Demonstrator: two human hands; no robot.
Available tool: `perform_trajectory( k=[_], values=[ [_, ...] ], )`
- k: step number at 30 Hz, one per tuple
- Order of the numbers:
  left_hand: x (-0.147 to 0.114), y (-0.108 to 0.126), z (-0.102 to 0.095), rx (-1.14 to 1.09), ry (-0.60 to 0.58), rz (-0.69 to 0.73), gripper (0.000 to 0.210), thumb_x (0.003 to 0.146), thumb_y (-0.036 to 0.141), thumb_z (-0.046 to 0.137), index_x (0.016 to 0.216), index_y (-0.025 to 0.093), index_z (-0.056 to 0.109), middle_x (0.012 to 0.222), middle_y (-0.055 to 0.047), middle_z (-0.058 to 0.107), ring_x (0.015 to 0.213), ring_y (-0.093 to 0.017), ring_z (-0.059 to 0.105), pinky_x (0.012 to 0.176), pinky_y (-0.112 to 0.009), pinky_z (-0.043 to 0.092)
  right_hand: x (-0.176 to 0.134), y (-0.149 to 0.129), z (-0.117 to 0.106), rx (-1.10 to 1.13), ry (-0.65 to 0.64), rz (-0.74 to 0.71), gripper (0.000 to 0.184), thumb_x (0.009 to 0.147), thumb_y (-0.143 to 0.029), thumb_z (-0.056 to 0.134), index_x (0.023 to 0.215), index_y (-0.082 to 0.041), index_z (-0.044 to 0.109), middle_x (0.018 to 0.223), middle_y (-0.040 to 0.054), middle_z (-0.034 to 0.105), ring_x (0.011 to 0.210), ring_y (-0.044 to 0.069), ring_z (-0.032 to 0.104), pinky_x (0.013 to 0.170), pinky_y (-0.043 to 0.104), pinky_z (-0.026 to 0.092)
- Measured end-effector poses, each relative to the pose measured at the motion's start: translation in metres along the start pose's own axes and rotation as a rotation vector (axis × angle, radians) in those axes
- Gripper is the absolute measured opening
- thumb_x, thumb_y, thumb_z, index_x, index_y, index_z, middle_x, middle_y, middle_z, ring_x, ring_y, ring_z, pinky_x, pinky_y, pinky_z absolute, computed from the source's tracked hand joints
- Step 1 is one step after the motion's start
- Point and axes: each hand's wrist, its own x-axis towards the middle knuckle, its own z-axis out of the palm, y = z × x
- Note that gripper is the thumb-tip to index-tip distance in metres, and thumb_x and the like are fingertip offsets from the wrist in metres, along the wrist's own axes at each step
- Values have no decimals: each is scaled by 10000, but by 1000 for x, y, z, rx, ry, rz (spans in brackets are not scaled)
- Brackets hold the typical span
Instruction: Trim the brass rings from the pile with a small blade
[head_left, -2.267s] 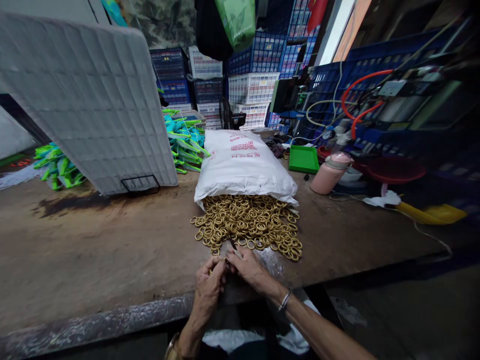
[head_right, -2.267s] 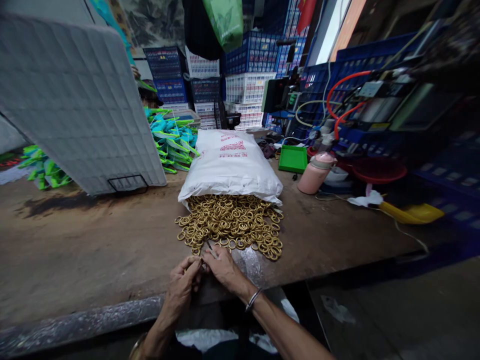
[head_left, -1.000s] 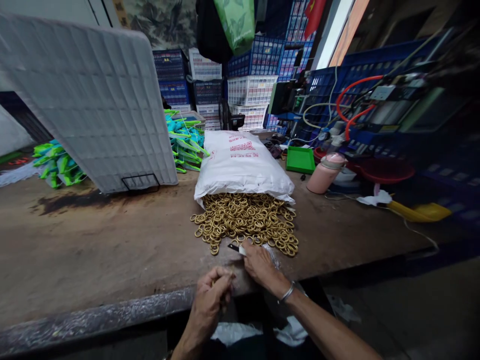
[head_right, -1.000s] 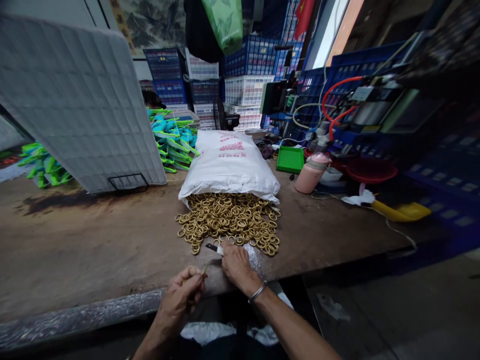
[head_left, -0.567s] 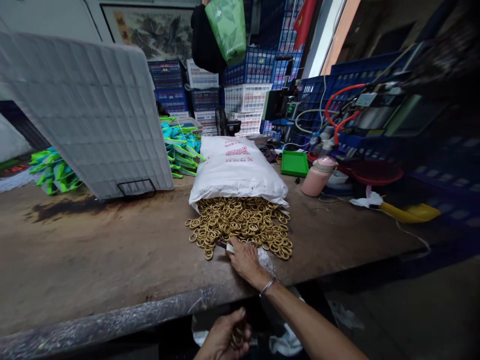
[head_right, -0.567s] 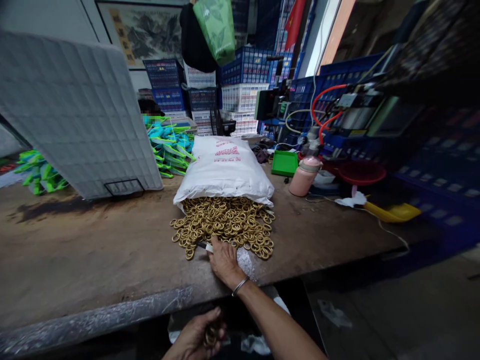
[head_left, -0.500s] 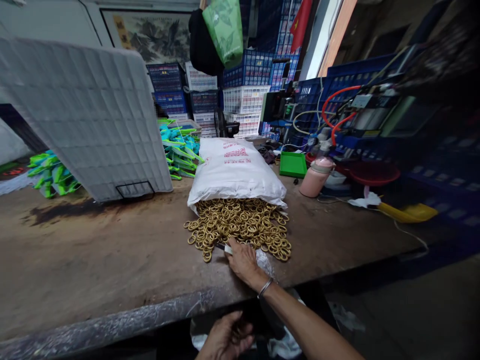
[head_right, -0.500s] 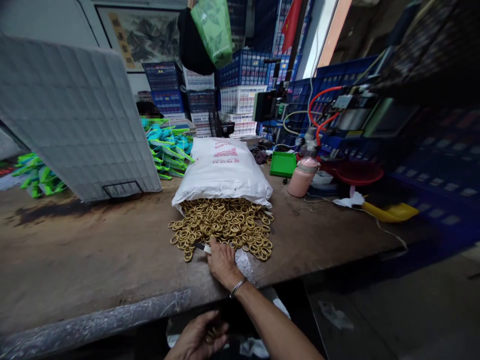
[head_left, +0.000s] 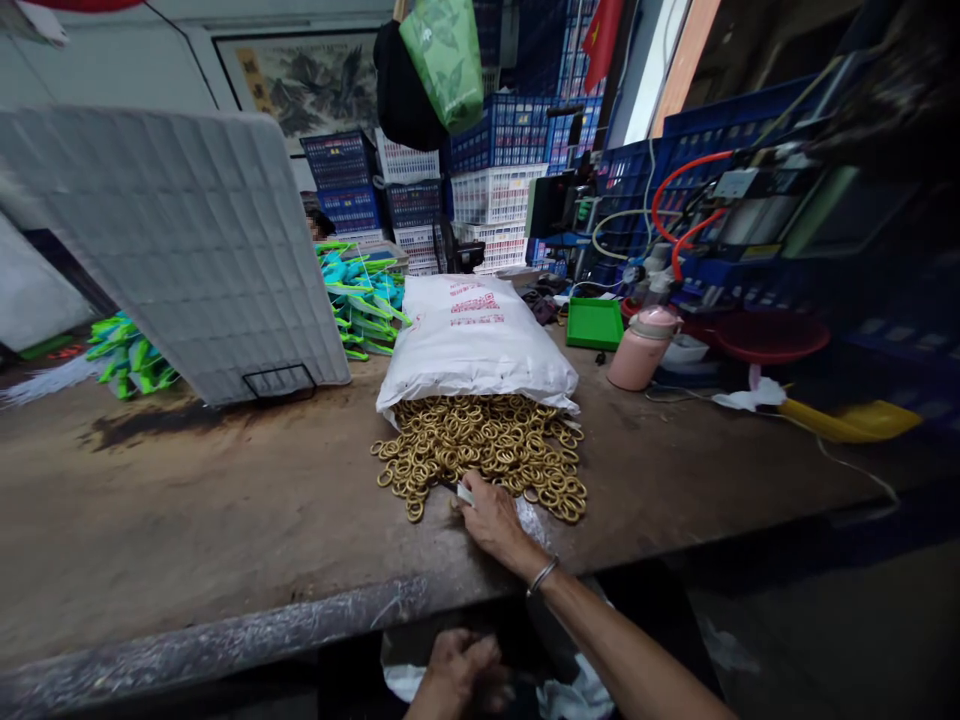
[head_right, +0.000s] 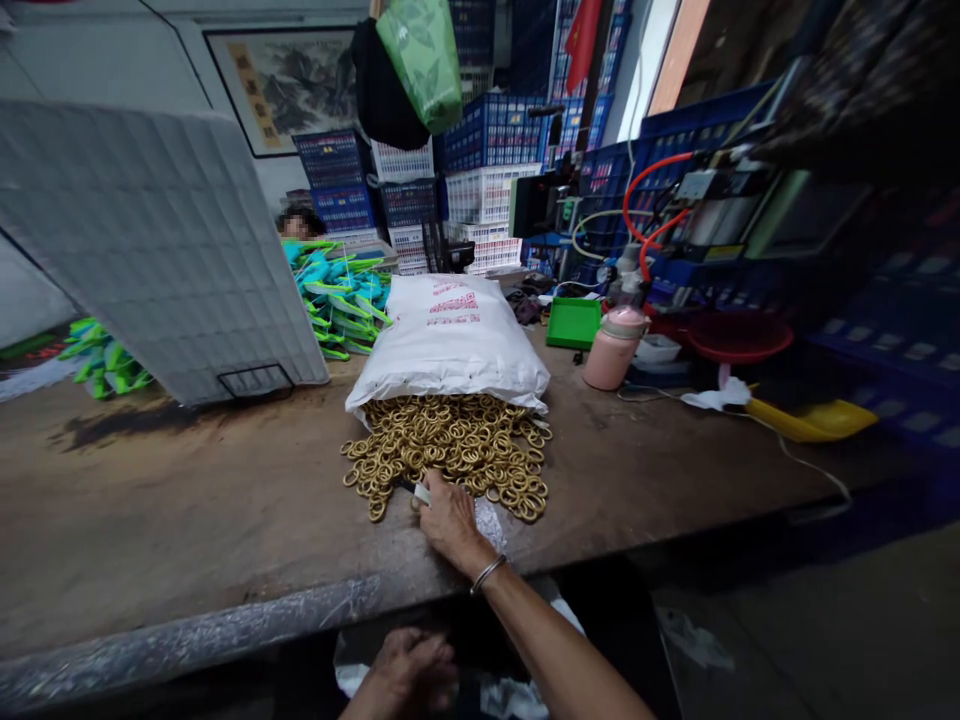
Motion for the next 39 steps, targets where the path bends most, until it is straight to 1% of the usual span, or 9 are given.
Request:
perform_trajectory(
  k=[4,9,12,15,18,23,27,35,39],
  values=[
    [-30,31,13,357,17,362,298,674,412,620,792,139,602,579,-7,546,468,-129,507,368,-206,377,-8,0,-11,264,-4,-26,80,758,-221,454,687,-187,459,612,-32,478,575,105,423,546,207,264],
    [-35,66,16,736,325,993,282,740,271,554,998,178,620,784,-60,648,700,-172,599,684,-285,477,-27,-2,-21,627,-101,60,27,684,-203,458,671,-180,461,606,-47,453,584,94,417,546,189,315],
    [-28,74,15,901,209,1079,289,776,207,498,1041,196,614,839,-80,676,752,-187,623,715,-295,478,-40,-2,-21,796,-205,172,65,677,-228,463,704,-175,488,555,-60,451,511,78,401,492,181,306],
    [-23,74,16,897,157,1085,256,782,182,495,996,217,632,913,-79,686,832,-198,628,760,-294,463,-50,-2,-21,954,-309,272,78,684,-245,459,713,-177,485,491,-86,392,408,51,320,413,172,242],
    [-21,74,20,777,170,994,167,771,217,521,867,212,658,806,-50,689,746,-185,627,705,-269,462,-57,-4,-23,1019,-345,334,119,716,-293,451,722,-178,478,482,-93,382,358,38,247,370,174,187],
    [-23,75,31,464,142,677,169,744,336,558,744,170,595,594,17,578,475,-95,494,468,-193,390,-60,-4,-25,848,-195,179,183,728,-316,485,644,-156,514,525,-48,466,478,64,398,468,174,317],
    [-27,78,37,401,144,472,256,705,409,583,742,158,551,535,41,525,376,-56,408,369,-163,303,-60,-2,-21,754,-170,181,168,723,-309,491,669,-155,529,536,-34,509,507,86,444,490,191,333],
    [-27,74,34,190,-15,413,278,738,434,565,733,157,538,601,36,517,416,-43,409,399,-158,336,-58,-3,-25,764,-197,113,241,791,-309,400,598,-174,453,517,-39,462,488,83,419,497,197,331],
    [-28,74,33,69,-19,409,240,737,394,589,734,169,507,609,40,529,424,-40,414,399,-151,331,-57,-1,-25,519,-93,81,218,807,-273,370,632,-177,457,561,-23,465,533,102,428,528,212,316]
  ],
)
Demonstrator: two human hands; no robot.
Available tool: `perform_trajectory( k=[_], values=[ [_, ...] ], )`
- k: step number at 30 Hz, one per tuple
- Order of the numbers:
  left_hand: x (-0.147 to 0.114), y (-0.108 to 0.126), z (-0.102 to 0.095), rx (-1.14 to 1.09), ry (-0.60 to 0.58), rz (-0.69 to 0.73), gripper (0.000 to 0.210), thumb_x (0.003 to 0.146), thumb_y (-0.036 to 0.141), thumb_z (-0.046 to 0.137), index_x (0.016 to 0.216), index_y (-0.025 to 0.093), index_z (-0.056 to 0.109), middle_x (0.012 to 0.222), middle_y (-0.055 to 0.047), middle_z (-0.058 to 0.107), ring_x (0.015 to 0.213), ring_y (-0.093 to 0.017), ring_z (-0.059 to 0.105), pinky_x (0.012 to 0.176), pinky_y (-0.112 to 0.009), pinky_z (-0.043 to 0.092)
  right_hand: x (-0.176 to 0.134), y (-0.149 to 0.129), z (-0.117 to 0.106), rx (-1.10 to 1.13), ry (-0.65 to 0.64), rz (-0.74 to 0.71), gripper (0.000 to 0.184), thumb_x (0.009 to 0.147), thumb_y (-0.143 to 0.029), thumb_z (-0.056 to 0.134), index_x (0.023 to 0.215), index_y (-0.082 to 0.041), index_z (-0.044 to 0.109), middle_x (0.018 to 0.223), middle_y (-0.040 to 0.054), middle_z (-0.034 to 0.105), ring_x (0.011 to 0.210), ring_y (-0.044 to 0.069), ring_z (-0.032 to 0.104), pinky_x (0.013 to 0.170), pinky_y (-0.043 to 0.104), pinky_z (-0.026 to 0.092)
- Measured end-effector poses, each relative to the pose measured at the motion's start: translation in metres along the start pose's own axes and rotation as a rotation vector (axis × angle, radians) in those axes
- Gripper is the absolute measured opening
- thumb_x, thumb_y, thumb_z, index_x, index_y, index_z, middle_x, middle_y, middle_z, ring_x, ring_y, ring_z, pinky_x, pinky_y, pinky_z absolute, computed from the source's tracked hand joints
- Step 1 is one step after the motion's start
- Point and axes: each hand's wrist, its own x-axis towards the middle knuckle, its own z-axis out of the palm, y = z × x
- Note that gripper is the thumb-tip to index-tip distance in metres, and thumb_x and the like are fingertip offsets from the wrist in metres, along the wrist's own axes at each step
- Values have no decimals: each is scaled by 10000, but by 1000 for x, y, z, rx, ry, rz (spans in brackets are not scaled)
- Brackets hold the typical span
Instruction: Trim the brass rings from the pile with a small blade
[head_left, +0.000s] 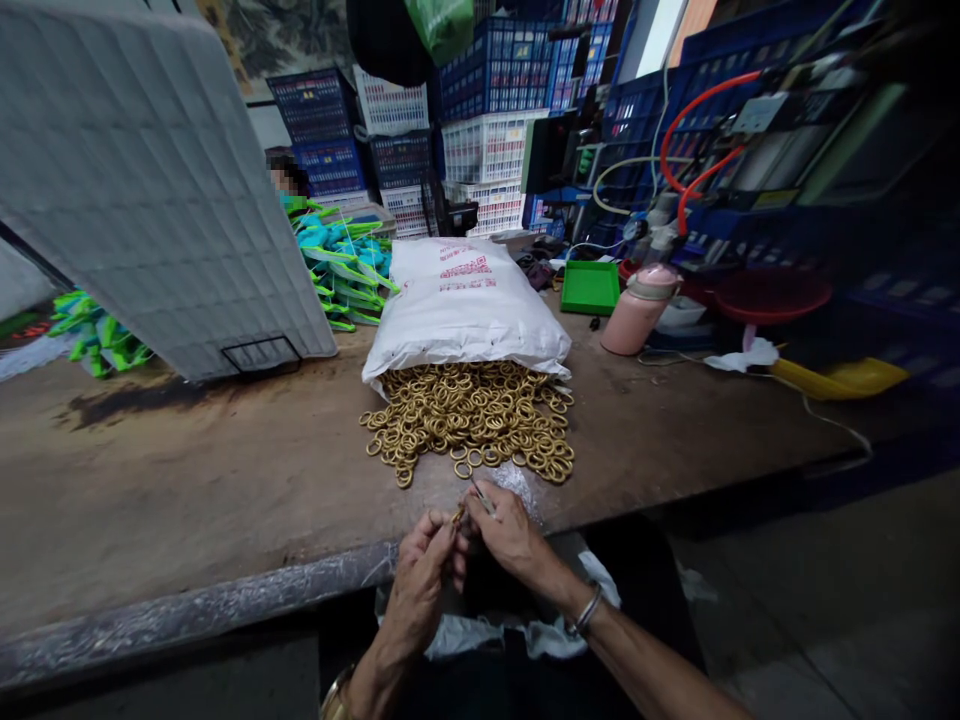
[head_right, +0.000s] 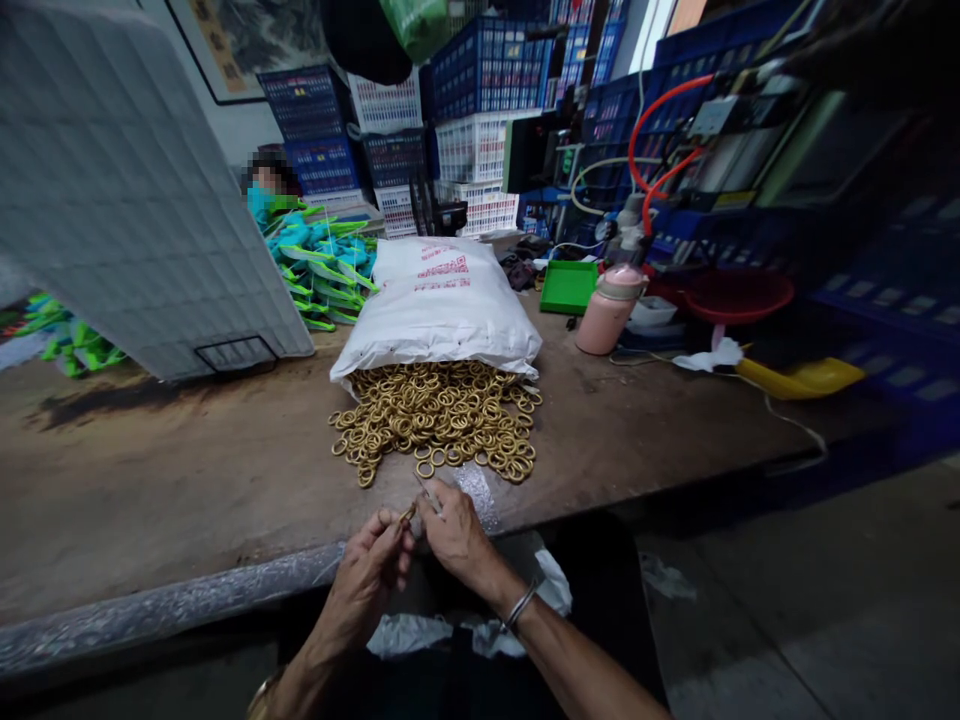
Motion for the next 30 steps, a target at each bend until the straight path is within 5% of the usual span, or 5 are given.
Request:
perform_trajectory(
  k=[4,9,30],
  values=[
    [0,2,-2,-63,9,6,245,727,390,606,762,176,493,613,40,547,435,-41,431,397,-146,330,-7,7,0,-265,-97,-128,110,732,-124,394,703,-179,485,611,-14,501,577,111,440,557,216,288],
    [2,3,-3,-59,37,-18,307,691,426,631,801,175,492,598,37,558,434,-48,447,406,-154,341,-13,13,3,-461,-147,-177,230,640,-67,393,811,-181,495,648,-11,514,599,123,437,557,224,252],
    [5,-1,-7,118,97,46,334,689,489,588,739,176,483,579,38,547,419,-58,445,394,-160,356,-14,2,2,-582,-185,-153,275,629,-72,377,862,-167,488,686,23,569,614,142,475,561,242,265]
  ],
)
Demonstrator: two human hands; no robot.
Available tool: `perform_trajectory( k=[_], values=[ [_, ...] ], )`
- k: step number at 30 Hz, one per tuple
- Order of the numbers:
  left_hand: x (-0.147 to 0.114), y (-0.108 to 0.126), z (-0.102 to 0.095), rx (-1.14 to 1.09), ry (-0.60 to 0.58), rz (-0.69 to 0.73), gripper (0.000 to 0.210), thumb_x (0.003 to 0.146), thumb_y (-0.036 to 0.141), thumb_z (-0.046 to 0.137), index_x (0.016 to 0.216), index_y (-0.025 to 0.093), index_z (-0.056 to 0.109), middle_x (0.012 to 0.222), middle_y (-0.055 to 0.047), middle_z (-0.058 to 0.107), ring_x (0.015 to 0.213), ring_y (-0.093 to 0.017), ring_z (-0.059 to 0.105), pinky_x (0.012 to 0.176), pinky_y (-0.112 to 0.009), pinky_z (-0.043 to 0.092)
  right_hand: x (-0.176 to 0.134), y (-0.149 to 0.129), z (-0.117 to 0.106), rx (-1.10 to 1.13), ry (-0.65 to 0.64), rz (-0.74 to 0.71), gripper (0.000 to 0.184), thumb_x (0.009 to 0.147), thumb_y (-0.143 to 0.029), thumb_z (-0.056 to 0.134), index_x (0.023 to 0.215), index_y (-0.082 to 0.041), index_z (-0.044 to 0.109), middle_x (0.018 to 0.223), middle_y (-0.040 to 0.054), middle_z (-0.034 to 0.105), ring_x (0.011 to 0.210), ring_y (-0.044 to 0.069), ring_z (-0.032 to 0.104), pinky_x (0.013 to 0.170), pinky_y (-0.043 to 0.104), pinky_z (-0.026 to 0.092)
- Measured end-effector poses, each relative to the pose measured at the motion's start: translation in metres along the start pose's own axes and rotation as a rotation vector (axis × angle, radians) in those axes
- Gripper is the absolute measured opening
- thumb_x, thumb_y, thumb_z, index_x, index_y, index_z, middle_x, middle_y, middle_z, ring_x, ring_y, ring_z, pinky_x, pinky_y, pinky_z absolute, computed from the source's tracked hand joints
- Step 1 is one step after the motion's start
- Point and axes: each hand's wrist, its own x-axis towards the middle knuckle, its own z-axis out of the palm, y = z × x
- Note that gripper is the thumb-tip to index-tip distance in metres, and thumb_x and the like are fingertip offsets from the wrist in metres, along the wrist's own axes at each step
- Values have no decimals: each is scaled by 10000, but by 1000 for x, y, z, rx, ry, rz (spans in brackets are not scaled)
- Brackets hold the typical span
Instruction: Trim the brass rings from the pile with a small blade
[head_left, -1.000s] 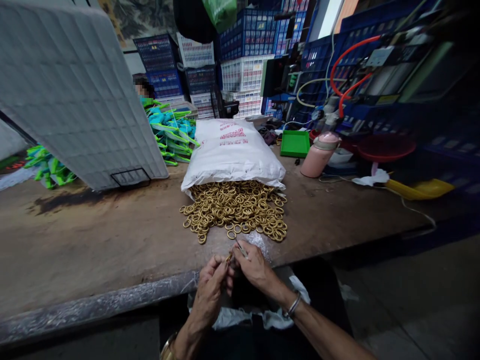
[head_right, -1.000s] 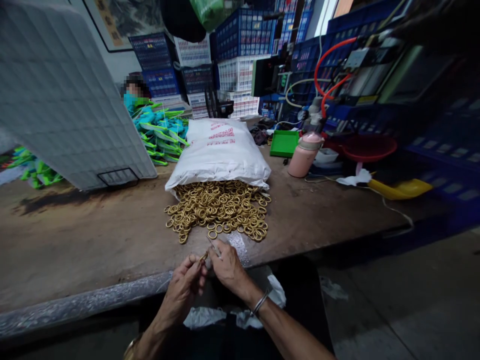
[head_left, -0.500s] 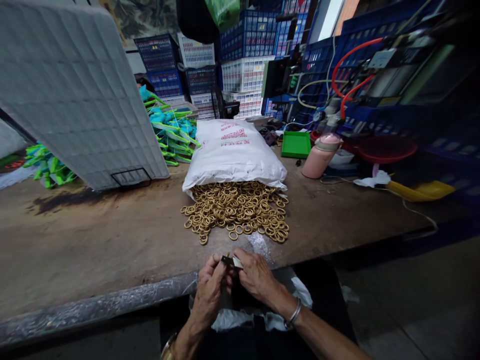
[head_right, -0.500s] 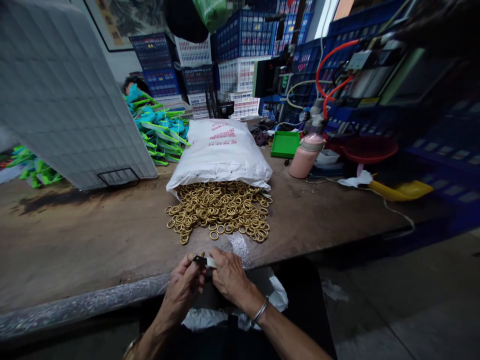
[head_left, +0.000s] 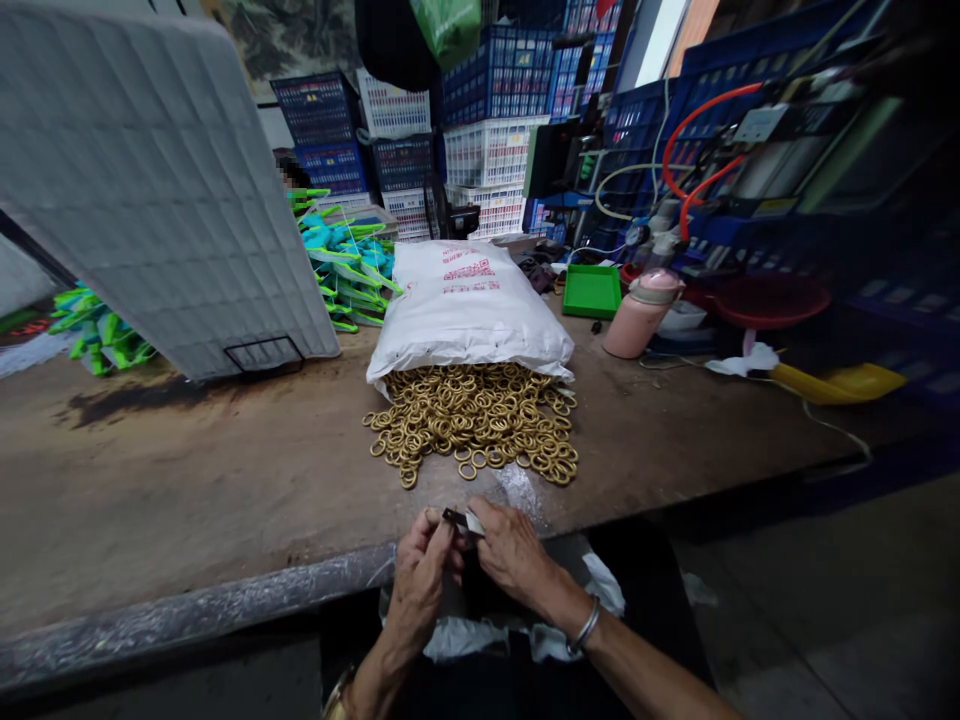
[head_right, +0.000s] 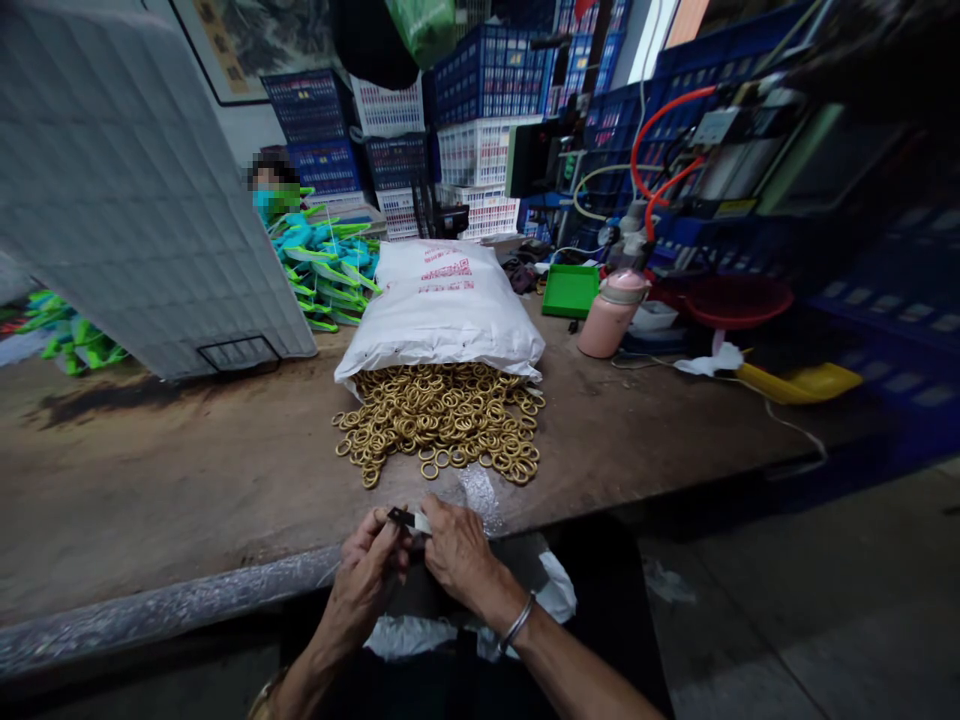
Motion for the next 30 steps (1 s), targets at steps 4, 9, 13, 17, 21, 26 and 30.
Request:
perform_trajectory(
  k=[4,9,13,17,21,26,30],
  values=[
    [-1,-5,-7,76,-7,106,295,725,455,570,675,176,491,538,48,516,422,-60,429,420,-167,361,1,1,-6,-47,-68,-22,255,655,-73,381,851,-171,512,675,30,585,595,140,500,540,247,249],
    [-15,7,-5,47,-91,103,257,729,406,596,661,166,537,597,12,561,488,-84,482,489,-202,423,10,6,-8,-141,-34,55,243,702,-102,389,900,-158,517,709,56,604,618,160,536,543,257,263],
    [-13,14,-3,-202,-113,-15,258,668,399,661,667,160,563,718,-36,627,557,-121,547,476,-224,443,23,9,-2,-165,80,107,276,730,-103,400,985,-163,485,850,77,614,755,176,556,623,257,308],
    [-4,11,-7,-356,-23,-99,253,601,338,726,660,137,585,756,-74,653,600,-145,580,443,-212,429,34,12,12,-231,163,140,306,792,-162,408,1096,-178,441,975,91,595,824,202,550,678,285,329],
    [-1,10,-13,-487,-63,-193,207,601,267,722,726,164,593,685,-29,639,539,-116,556,413,-187,398,42,16,24,-297,217,145,358,791,-118,388,1142,-170,439,1012,110,589,837,219,550,700,312,335],
    [4,9,-17,-575,-36,-309,208,586,293,719,631,136,588,634,-17,605,529,-101,541,419,-182,400,46,18,18,-288,171,167,314,764,-74,375,1046,-157,487,885,107,618,759,198,563,646,288,330],
    [8,10,-16,-467,56,-223,242,598,312,719,617,132,559,653,-19,605,542,-102,550,415,-182,395,41,15,2,-56,165,84,241,727,-74,410,922,-179,507,781,38,606,673,146,533,594,241,302]
  ],
)
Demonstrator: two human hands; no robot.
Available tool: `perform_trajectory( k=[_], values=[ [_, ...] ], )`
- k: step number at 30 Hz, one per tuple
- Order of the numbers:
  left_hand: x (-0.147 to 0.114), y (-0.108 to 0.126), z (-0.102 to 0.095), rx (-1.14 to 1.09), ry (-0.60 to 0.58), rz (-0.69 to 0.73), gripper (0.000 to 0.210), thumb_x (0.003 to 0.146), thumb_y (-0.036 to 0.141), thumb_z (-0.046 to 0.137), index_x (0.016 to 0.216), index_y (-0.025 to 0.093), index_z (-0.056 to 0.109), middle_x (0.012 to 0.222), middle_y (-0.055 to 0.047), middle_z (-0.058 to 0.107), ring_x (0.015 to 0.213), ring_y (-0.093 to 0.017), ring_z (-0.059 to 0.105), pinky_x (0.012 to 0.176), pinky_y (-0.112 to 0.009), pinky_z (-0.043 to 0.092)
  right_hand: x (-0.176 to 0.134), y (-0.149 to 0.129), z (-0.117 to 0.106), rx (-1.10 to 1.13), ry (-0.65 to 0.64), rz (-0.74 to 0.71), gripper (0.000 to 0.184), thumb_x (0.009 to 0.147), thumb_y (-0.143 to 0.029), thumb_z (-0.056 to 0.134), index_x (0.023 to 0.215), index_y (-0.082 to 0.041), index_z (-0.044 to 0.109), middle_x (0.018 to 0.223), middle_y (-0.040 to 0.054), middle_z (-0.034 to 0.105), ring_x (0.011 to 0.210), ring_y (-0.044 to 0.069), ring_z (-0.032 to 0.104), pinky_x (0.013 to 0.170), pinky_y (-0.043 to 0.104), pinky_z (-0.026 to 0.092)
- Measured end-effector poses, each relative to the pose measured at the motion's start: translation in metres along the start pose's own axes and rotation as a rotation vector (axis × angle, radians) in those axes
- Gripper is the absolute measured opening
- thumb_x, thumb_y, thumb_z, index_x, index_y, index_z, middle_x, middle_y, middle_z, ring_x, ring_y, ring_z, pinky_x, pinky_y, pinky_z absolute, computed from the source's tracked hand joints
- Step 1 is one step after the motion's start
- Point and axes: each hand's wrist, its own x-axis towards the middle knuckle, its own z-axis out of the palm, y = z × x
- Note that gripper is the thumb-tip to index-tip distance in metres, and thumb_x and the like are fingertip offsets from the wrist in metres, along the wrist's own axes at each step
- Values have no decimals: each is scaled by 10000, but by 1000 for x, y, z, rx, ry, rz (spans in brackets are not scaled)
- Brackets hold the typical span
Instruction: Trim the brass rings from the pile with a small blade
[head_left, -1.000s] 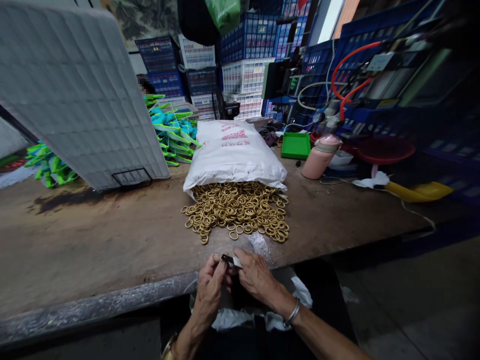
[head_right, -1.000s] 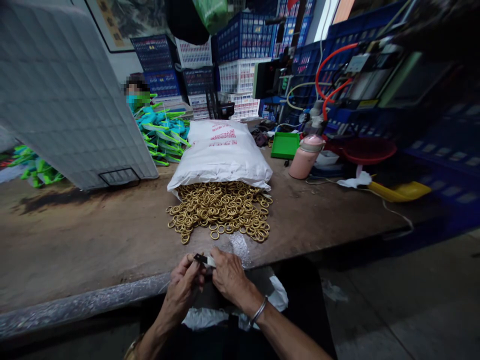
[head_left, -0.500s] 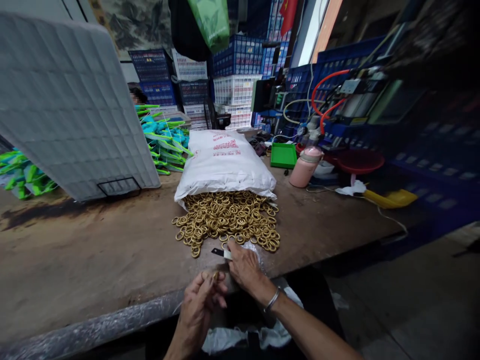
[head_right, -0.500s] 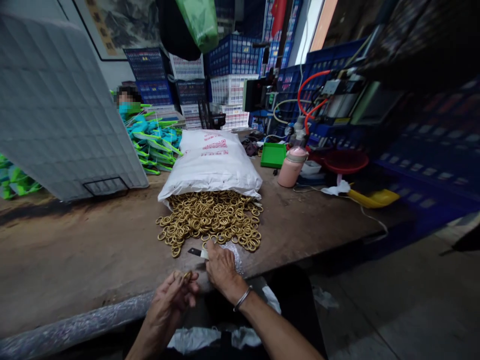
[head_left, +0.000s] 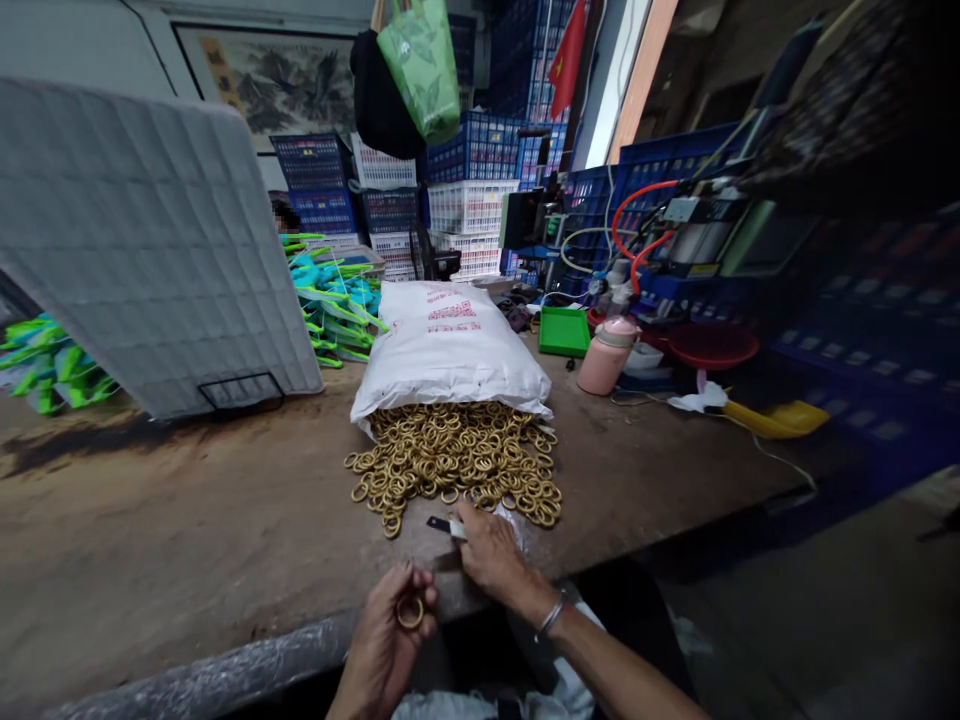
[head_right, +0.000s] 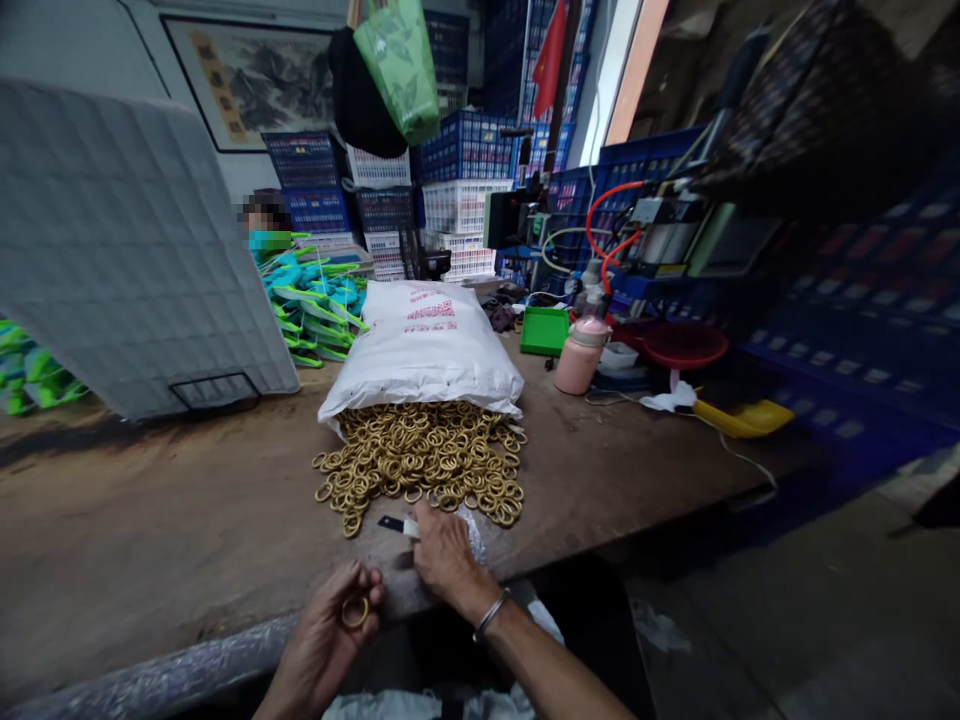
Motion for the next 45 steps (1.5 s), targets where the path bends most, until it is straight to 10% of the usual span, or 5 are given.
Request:
perform_trajectory(
  k=[6,17,24,32,45],
  values=[
    [2,1,9,375,-19,258,442,632,413,667,967,160,528,523,55,538,367,-55,400,324,-151,268,-14,-8,-19,600,-90,-54,205,828,-306,400,687,-174,469,625,-32,465,599,99,411,551,200,303],
    [0,0,11,531,-38,310,307,634,446,638,658,180,486,426,96,406,352,-41,308,366,-161,249,-25,-12,-10,1049,-294,157,149,763,-300,433,661,-193,423,487,-88,325,425,54,270,419,173,236],
    [-3,-2,12,715,-52,578,196,696,355,608,645,173,556,556,37,520,518,-93,464,523,-194,384,-22,-18,-10,938,-229,77,265,801,-397,431,681,-166,482,526,-58,402,475,62,338,443,174,268],
    [-3,-2,6,652,-92,280,283,749,439,536,699,161,520,469,69,452,370,-40,296,382,-168,222,-19,-21,-8,820,-143,93,227,786,-327,434,643,-163,498,512,-48,445,503,77,389,485,191,294],
    [-2,-8,1,512,-139,169,313,754,484,522,709,177,476,471,77,439,358,-37,289,368,-168,186,-20,-17,-5,531,-41,80,184,792,-212,372,666,-167,499,565,-18,492,528,94,428,520,209,286]
  ],
)
